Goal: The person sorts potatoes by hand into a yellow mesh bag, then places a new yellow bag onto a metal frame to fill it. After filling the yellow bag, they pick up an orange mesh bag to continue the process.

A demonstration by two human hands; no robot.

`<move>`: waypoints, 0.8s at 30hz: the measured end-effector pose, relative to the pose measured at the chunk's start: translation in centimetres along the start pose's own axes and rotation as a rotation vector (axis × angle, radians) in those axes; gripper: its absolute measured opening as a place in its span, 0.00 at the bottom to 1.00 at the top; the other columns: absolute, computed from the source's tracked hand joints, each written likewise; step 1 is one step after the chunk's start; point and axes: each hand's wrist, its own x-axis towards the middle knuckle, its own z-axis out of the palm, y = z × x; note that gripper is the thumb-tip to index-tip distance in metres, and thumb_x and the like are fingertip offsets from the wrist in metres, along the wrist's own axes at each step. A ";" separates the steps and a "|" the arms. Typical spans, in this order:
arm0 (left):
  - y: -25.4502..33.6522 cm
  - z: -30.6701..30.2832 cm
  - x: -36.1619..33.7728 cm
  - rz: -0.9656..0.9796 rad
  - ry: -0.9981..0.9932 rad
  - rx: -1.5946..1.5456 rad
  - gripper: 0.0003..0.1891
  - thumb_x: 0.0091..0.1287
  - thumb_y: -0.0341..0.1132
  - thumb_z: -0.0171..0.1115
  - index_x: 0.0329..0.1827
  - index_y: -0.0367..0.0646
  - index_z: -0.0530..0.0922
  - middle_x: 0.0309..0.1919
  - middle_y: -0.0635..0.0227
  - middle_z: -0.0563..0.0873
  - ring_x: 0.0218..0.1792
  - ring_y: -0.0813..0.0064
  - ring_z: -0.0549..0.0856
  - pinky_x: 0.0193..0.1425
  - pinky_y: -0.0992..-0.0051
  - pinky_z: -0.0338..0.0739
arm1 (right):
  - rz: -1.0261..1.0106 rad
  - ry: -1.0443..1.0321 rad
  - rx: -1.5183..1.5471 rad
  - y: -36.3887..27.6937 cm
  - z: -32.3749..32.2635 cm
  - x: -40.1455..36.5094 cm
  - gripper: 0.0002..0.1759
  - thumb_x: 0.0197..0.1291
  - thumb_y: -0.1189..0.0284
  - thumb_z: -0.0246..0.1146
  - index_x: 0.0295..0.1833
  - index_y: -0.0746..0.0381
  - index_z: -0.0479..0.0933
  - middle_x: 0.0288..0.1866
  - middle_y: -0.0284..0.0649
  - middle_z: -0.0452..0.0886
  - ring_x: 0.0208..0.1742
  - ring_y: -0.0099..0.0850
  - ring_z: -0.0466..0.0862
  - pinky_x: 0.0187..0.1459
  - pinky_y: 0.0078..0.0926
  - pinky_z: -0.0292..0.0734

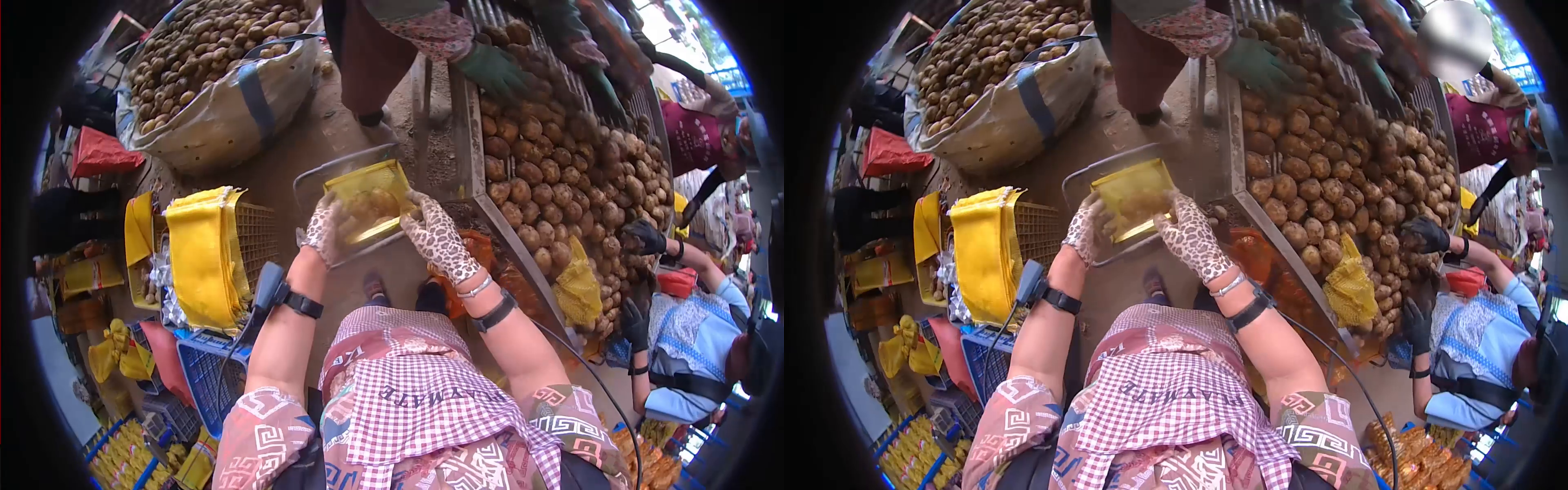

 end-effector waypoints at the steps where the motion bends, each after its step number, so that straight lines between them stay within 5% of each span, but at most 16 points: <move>1: -0.2 -0.3 -0.7 0.035 -0.012 -0.032 0.28 0.71 0.42 0.54 0.73 0.54 0.59 0.51 0.67 0.77 0.46 0.74 0.78 0.45 0.71 0.75 | -0.131 0.076 0.074 2.0 -1.2 -1.6 0.24 0.57 0.71 0.65 0.60 0.67 0.72 0.55 0.54 0.77 0.55 0.45 0.79 0.57 0.35 0.74; 5: -2.7 -2.9 0.0 0.077 -0.079 -0.016 0.20 0.70 0.40 0.56 0.63 0.47 0.70 0.51 0.65 0.79 0.46 0.73 0.80 0.48 0.70 0.77 | -0.341 0.597 -0.516 4.3 -10.0 -9.6 0.25 0.50 0.72 0.67 0.56 0.63 0.76 0.58 0.50 0.76 0.60 0.49 0.75 0.63 0.43 0.67; 10: -2.3 3.2 -4.6 0.183 -0.425 0.197 0.25 0.67 0.46 0.60 0.63 0.43 0.70 0.53 0.62 0.80 0.50 0.68 0.81 0.54 0.66 0.77 | 0.349 0.942 -0.928 10.3 -21.1 -18.5 0.39 0.46 0.64 0.72 0.66 0.59 0.69 0.69 0.51 0.64 0.70 0.51 0.61 0.70 0.54 0.53; 12: -2.5 8.3 -6.5 0.122 -0.624 0.290 0.32 0.64 0.50 0.64 0.67 0.42 0.67 0.55 0.61 0.79 0.51 0.67 0.81 0.54 0.67 0.78 | 0.580 0.897 -0.977 14.2 -22.9 -19.5 0.37 0.48 0.63 0.70 0.66 0.59 0.69 0.69 0.51 0.66 0.69 0.49 0.65 0.70 0.49 0.58; 14: -3.1 13.5 -8.4 0.008 -0.825 0.360 0.43 0.58 0.53 0.69 0.72 0.44 0.60 0.61 0.59 0.74 0.53 0.67 0.80 0.54 0.67 0.78 | 0.742 0.451 -0.575 15.9 -24.0 -20.1 0.35 0.50 0.65 0.69 0.66 0.60 0.69 0.66 0.52 0.69 0.66 0.47 0.70 0.67 0.42 0.64; 16: -3.9 19.0 -10.3 -0.104 -1.006 0.452 0.51 0.54 0.55 0.72 0.76 0.48 0.52 0.69 0.57 0.65 0.56 0.61 0.78 0.55 0.64 0.77 | 0.634 0.529 -0.496 18.3 -23.7 -20.9 0.32 0.50 0.69 0.66 0.63 0.63 0.71 0.63 0.54 0.73 0.63 0.46 0.74 0.65 0.37 0.69; 18: -5.6 23.2 -11.3 -0.142 -1.165 0.494 0.55 0.53 0.55 0.73 0.78 0.50 0.47 0.74 0.55 0.56 0.63 0.55 0.73 0.57 0.61 0.76 | 0.419 0.914 -0.463 17.9 -23.0 -21.5 0.30 0.47 0.76 0.66 0.60 0.67 0.72 0.58 0.55 0.76 0.61 0.47 0.75 0.64 0.38 0.68; 20: -6.8 27.5 -12.6 -0.145 -1.187 0.589 0.59 0.50 0.56 0.74 0.79 0.53 0.42 0.74 0.60 0.55 0.63 0.62 0.72 0.57 0.61 0.76 | 0.288 0.998 -0.351 13.5 -23.0 -21.2 0.26 0.45 0.78 0.68 0.54 0.67 0.76 0.51 0.53 0.79 0.54 0.48 0.79 0.57 0.39 0.75; 22: -8.1 30.1 -12.6 -0.148 -1.125 0.511 0.48 0.59 0.45 0.72 0.77 0.49 0.49 0.71 0.59 0.60 0.63 0.61 0.72 0.62 0.68 0.73 | -0.019 0.932 -0.401 10.0 -22.2 -19.6 0.22 0.46 0.75 0.70 0.50 0.65 0.78 0.48 0.51 0.80 0.50 0.47 0.80 0.53 0.39 0.77; 23: -9.6 30.3 -11.4 -0.338 -0.972 0.441 0.41 0.61 0.39 0.70 0.74 0.47 0.55 0.66 0.62 0.67 0.63 0.67 0.72 0.63 0.70 0.72 | -0.114 0.789 -0.375 8.8 -21.2 -18.2 0.24 0.47 0.73 0.70 0.52 0.65 0.77 0.47 0.52 0.80 0.51 0.49 0.79 0.55 0.40 0.75; 24: -10.3 31.2 -11.8 -0.242 -0.835 0.286 0.32 0.63 0.33 0.67 0.69 0.46 0.63 0.58 0.65 0.75 0.58 0.70 0.76 0.59 0.70 0.76 | 0.073 0.630 -0.196 8.0 -19.6 -16.7 0.27 0.47 0.69 0.71 0.55 0.64 0.76 0.48 0.52 0.79 0.53 0.52 0.78 0.57 0.42 0.73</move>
